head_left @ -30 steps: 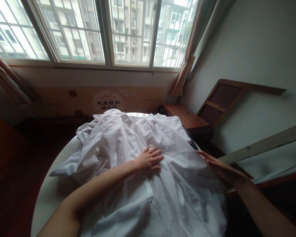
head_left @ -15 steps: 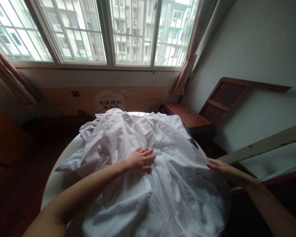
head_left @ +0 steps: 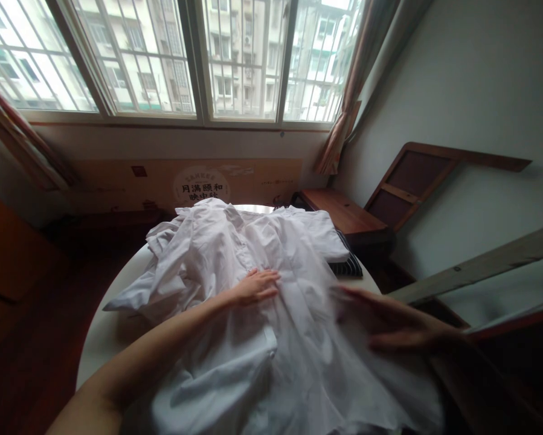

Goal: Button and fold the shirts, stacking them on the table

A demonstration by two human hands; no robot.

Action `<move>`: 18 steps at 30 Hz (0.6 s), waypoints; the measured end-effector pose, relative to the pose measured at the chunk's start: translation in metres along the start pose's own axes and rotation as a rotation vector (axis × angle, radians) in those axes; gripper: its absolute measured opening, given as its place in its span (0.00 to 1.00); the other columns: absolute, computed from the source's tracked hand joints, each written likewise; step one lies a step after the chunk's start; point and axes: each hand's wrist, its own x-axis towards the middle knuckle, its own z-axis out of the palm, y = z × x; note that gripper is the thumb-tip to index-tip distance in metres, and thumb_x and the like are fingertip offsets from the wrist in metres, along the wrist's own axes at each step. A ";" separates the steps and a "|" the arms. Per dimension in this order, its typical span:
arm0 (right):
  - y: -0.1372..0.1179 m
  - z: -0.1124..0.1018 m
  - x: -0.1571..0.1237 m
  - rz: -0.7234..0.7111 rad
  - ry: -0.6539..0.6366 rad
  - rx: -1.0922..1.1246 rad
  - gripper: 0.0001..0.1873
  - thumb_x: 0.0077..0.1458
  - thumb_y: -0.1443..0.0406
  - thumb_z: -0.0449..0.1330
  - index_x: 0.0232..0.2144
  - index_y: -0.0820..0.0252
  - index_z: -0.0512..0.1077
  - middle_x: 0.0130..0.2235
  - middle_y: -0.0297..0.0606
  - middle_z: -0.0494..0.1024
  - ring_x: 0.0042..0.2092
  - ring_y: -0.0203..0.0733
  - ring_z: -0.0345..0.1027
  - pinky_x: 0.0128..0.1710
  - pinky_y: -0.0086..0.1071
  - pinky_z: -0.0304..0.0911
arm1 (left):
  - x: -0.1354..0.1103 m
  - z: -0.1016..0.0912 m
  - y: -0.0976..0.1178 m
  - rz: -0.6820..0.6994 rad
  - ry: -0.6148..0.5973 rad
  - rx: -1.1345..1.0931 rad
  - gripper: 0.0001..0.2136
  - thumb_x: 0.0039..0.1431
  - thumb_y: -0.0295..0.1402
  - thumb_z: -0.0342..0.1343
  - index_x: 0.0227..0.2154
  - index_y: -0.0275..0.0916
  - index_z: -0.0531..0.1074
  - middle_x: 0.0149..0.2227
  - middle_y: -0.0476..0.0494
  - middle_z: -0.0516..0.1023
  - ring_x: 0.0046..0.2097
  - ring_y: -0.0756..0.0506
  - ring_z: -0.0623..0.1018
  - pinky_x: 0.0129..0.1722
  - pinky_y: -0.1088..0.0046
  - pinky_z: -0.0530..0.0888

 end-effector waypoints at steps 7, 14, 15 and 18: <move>-0.027 0.124 0.064 -0.175 -0.425 -0.487 0.44 0.44 0.61 0.64 0.62 0.59 0.55 0.54 0.52 0.65 0.51 0.58 0.65 0.50 0.49 0.61 | -0.039 -0.043 0.026 -0.405 0.142 -0.006 0.19 0.62 0.42 0.42 0.41 0.35 0.72 0.37 0.40 0.78 0.38 0.44 0.76 0.39 0.70 0.69; -0.003 0.132 0.055 -0.271 -0.186 -0.128 0.32 0.41 0.73 0.59 0.51 0.55 0.65 0.51 0.41 0.66 0.51 0.45 0.62 0.50 0.37 0.60 | -0.118 -0.053 0.056 -0.343 -0.553 -0.043 0.22 0.42 0.50 0.62 0.37 0.40 0.74 0.28 0.51 0.76 0.28 0.50 0.73 0.25 0.78 0.62; -0.004 0.133 0.055 -0.286 -0.144 -0.098 0.31 0.40 0.76 0.57 0.50 0.55 0.66 0.49 0.40 0.67 0.50 0.44 0.63 0.49 0.36 0.60 | -0.123 -0.050 0.058 -0.348 -0.608 -0.083 0.22 0.40 0.47 0.65 0.38 0.41 0.73 0.27 0.52 0.76 0.27 0.50 0.72 0.24 0.79 0.61; -0.008 0.133 0.056 -0.367 0.004 -0.009 0.31 0.38 0.79 0.52 0.46 0.55 0.66 0.46 0.39 0.68 0.48 0.42 0.63 0.48 0.35 0.60 | -0.128 -0.049 0.062 -0.326 -0.701 -0.131 0.18 0.40 0.34 0.65 0.38 0.41 0.72 0.27 0.54 0.73 0.26 0.52 0.70 0.23 0.80 0.60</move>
